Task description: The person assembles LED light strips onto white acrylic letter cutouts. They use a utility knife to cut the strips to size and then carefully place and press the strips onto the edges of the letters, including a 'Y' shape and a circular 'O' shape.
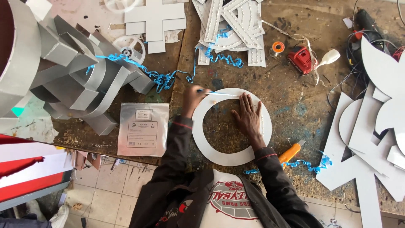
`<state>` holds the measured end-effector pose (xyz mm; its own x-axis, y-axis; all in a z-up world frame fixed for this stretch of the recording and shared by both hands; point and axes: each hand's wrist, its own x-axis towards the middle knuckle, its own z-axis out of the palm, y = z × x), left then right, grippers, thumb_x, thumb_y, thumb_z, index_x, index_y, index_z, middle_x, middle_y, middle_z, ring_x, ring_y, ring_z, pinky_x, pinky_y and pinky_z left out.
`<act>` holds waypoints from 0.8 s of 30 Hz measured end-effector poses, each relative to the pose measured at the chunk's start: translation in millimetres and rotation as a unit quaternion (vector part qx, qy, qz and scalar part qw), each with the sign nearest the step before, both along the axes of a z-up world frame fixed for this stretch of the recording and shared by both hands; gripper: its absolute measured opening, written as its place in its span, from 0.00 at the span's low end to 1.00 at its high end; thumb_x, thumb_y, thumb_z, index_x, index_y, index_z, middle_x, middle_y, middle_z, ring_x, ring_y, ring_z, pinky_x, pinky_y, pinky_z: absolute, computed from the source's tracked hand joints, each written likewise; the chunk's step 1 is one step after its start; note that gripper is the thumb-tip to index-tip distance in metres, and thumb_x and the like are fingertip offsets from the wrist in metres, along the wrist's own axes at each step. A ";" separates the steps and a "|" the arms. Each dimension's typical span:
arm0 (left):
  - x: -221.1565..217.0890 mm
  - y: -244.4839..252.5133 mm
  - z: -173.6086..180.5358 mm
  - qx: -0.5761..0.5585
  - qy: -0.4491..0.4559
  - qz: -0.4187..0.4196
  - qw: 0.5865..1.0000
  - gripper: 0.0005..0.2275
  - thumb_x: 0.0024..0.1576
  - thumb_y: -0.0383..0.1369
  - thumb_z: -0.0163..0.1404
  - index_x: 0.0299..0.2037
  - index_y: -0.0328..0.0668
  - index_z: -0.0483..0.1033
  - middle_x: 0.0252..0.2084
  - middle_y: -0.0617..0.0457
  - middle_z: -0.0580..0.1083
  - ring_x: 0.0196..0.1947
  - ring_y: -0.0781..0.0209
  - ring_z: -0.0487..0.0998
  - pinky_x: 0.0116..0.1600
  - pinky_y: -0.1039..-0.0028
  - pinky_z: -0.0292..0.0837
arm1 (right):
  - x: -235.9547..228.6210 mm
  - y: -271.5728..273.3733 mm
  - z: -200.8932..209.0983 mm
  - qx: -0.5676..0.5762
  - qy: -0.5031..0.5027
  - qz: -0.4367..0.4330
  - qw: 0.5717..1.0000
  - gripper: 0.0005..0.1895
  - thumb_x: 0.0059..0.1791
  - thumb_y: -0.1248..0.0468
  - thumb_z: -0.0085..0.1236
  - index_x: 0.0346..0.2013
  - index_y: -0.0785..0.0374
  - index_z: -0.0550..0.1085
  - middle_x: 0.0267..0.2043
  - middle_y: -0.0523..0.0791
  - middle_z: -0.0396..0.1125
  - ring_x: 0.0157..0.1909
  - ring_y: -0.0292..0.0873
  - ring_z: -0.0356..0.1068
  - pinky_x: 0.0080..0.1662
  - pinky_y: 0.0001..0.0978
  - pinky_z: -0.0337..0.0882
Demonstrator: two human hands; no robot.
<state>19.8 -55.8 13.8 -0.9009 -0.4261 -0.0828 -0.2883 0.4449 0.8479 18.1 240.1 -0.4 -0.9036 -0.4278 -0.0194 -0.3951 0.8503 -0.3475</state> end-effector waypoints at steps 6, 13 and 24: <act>81.1 -89.6 45.3 -0.025 0.090 0.200 0.975 0.11 0.67 0.43 0.66 0.46 0.47 0.89 0.39 0.42 0.85 0.42 0.45 0.88 0.54 0.55 0.78 | -2.8 1.3 -3.9 -0.012 -0.001 0.005 1.000 0.47 0.62 0.29 0.40 0.88 0.51 0.55 0.93 0.42 0.44 0.92 0.43 0.38 0.84 0.70 0.30; 197.4 -174.8 7.9 -0.306 0.139 0.341 0.878 0.08 0.67 0.43 0.70 0.43 0.57 0.86 0.37 0.59 0.84 0.39 0.54 0.87 0.49 0.63 0.81 | 1.7 1.1 0.3 -0.014 -0.001 -0.001 1.000 0.45 0.63 0.30 0.40 0.88 0.52 0.56 0.93 0.42 0.45 0.92 0.43 0.39 0.85 0.69 0.30; 54.9 56.2 47.4 -0.093 0.157 -0.017 0.983 0.15 0.67 0.38 0.63 0.63 0.53 0.84 0.53 0.50 0.83 0.58 0.45 0.84 0.68 0.58 0.76 | 2.3 0.8 3.1 -0.029 0.002 -0.002 1.000 0.47 0.63 0.29 0.39 0.88 0.53 0.56 0.93 0.44 0.45 0.92 0.44 0.39 0.84 0.70 0.29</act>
<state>74.7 0.4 61.2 -0.8837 -0.3763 0.2784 -0.0069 0.6052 0.7960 20.5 240.9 2.7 -0.9052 -0.4248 0.0079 -0.3932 0.8306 -0.3943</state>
